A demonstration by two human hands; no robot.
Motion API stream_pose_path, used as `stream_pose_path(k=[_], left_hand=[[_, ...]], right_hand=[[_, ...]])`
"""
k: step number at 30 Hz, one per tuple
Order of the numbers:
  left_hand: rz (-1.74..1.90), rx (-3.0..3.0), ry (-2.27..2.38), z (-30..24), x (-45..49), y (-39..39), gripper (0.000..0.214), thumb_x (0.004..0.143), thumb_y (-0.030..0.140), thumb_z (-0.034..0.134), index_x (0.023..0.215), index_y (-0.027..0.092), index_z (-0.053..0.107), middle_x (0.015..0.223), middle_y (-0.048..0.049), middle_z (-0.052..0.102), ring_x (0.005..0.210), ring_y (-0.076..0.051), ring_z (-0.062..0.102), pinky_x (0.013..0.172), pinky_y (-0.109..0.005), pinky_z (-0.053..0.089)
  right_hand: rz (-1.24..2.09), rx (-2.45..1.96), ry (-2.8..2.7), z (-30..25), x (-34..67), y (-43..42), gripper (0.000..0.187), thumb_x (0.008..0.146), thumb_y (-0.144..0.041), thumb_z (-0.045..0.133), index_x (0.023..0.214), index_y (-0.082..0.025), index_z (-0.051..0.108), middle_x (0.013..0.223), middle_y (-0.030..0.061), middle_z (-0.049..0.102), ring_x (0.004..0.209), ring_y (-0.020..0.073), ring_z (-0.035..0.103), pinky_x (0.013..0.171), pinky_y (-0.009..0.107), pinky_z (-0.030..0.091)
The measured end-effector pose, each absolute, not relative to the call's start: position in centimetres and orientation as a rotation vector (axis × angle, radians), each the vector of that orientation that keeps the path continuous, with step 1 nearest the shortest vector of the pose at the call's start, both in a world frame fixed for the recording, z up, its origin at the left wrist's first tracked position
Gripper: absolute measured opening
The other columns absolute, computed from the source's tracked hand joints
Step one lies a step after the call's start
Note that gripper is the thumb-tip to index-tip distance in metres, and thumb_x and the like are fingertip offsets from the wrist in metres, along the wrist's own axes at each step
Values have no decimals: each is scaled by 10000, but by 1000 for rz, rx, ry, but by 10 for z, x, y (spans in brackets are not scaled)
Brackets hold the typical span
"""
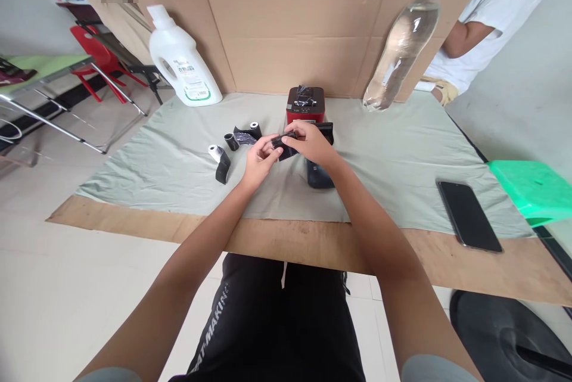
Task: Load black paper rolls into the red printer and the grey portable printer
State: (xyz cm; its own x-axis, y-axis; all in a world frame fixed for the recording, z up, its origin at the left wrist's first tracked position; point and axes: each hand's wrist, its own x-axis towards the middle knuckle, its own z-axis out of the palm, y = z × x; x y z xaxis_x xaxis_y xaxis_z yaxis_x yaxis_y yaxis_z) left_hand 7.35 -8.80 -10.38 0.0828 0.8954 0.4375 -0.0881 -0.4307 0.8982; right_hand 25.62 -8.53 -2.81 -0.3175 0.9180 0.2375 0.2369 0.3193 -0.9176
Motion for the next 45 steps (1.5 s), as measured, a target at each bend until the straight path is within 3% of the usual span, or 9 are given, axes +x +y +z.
stream_pose_path(k=[5,8,13,18,24,27,30,41,45], left_hand=[[1509,1565,829,-110,75,-83,601,815,636,808,1244,231,694,794,11,653,642,-108,525,642,-263,453],[1505,1661,875,-109,71,-83,598,854,659,757,1252,217,696,985,-44,746,697,-116,586,651,-262,467],[1367,2076,984,-101,56,-88,610,888,628,743,1346,232,660,1103,-76,784,794,-171,671,727,-300,519],[1295,2421,976,-93,49,-89,718,903,577,750,1517,279,528,1511,-141,612,1162,-266,667,914,-382,566],[1434,2333,972,-97,52,-88,683,906,531,762,1496,272,535,1318,-106,684,950,-193,678,901,-375,574],[1489,2253,1027,-100,53,-87,718,877,565,783,1482,268,537,1118,-65,703,900,-189,672,809,-344,563],[1506,2225,1011,-102,54,-86,731,862,589,786,1470,266,540,1013,-40,674,879,-189,660,766,-329,543],[1522,2323,879,-95,59,-94,624,856,449,796,1400,248,566,1096,-55,652,833,-164,593,803,-340,553],[1444,2416,896,-91,58,-97,589,858,332,768,1403,245,563,1245,-89,658,997,-203,646,831,-335,564]], right_hand=[[1139,-1014,-1720,-31,259,-82,307,753,-360,813,966,-235,630,864,20,700,778,202,649,708,363,549],[1134,-961,-1687,-35,260,-79,395,697,-314,840,1012,-237,614,910,14,720,854,210,668,825,391,554],[1102,-1028,-1652,-34,262,-78,412,684,-282,816,1052,-231,638,997,29,738,1007,249,679,979,451,519],[1161,-994,-1790,-29,265,-82,345,695,-253,806,1023,-226,703,1093,56,738,1092,277,675,956,423,537],[1308,-1036,-1803,-25,269,-82,193,797,-298,746,966,-204,738,892,31,709,792,194,622,666,310,495],[1337,-1091,-1776,-25,270,-80,68,822,-253,693,827,-188,714,718,9,642,648,156,557,616,298,465],[1244,-1121,-1760,-28,267,-79,103,817,-200,666,715,-186,668,634,-9,590,599,138,520,571,275,427],[1158,-1254,-1638,-47,256,-71,169,807,-107,626,664,-186,667,596,-10,607,551,128,497,546,270,412],[1121,-1275,-1633,-52,257,-68,152,802,-106,617,690,-189,677,588,-17,592,532,133,483,552,283,399]])
